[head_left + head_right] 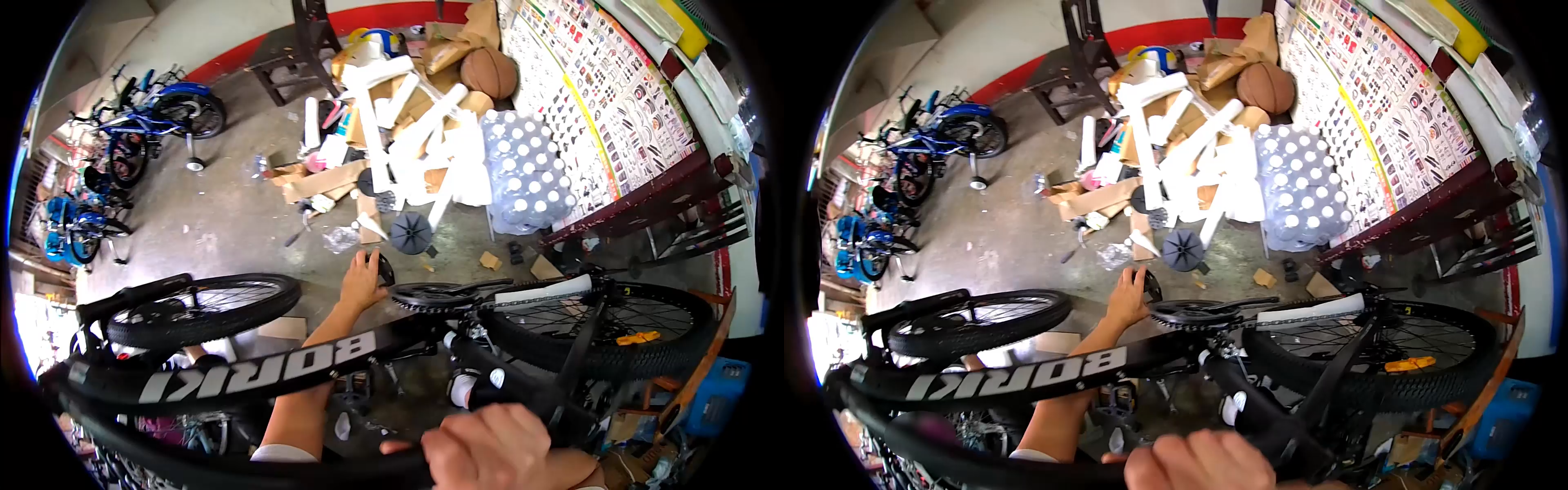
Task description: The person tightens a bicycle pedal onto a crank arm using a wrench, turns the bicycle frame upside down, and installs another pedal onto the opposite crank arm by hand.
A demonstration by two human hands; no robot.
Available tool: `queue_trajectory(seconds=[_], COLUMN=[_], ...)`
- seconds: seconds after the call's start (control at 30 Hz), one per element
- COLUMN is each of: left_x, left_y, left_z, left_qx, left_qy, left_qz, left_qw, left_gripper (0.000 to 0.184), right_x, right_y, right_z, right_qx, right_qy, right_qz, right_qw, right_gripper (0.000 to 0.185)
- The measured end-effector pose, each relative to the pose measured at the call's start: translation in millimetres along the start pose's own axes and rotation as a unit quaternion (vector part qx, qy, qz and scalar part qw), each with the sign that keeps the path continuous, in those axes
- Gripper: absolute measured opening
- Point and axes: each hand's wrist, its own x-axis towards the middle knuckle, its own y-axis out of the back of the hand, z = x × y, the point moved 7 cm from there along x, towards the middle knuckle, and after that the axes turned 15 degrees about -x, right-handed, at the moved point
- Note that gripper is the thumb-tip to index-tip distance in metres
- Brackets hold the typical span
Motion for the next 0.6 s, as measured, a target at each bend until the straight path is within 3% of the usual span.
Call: queue_trajectory(seconds=[0.03,0.1,0.17,0.23,0.27,0.33,0.37,0.4,0.43,0.5,0.6], left_x=[-13,-49,-104,-165,-208,-257,-280,-303,-312,-302,-312], left_y=[26,64,95,146,128,156,205,219,230,235,215], left_z=[5,9,6,51,28,38,85,92,110,135,102], left_qx=[-0.081,-0.096,-0.137,-0.063,-0.026,-0.022,-0.058,-0.145,-0.176,-0.103,-0.089], left_qy=[0.018,0.033,0.096,0.02,-0.034,-0.04,0.008,0.113,0.12,0.013,0.018], left_qz=[0.023,0.039,0.119,0.255,0.213,0.249,0.325,0.344,0.331,0.319,0.323], left_qw=[0.996,0.994,0.979,0.965,0.976,0.967,0.944,0.921,0.919,0.942,0.942], left_gripper=[0.095,0.096,0.091,0.073,0.061,0.044,0.04,0.043,0.046,0.048,0.048], right_x=[-2,-4,-11,-10,-10,-12,-14,-15,-15,-16,-17], right_y=[-9,-9,-15,-11,-10,-6,-6,-4,-3,-4,-4], right_z=[0,-3,-3,-4,-5,-8,-9,-10,-11,-12,-13], right_qx=[0.053,0.015,-0.044,-0.024,-0.026,-0.028,-0.031,-0.038,-0.043,-0.044,-0.074], right_qy=[-0.033,-0.015,-0.017,-0.03,-0.034,-0.046,-0.046,-0.051,-0.053,-0.054,-0.054], right_qz=[-0.03,0.007,0.051,0.032,0.037,0.044,0.058,0.064,0.068,0.079,0.086], right_qw=[0.998,1.0,0.998,0.999,0.998,0.998,0.997,0.996,0.995,0.994,0.992], right_gripper=[0.034,0.04,0.023,0.039,0.04,0.045,0.045,0.045,0.046,0.047,0.046])
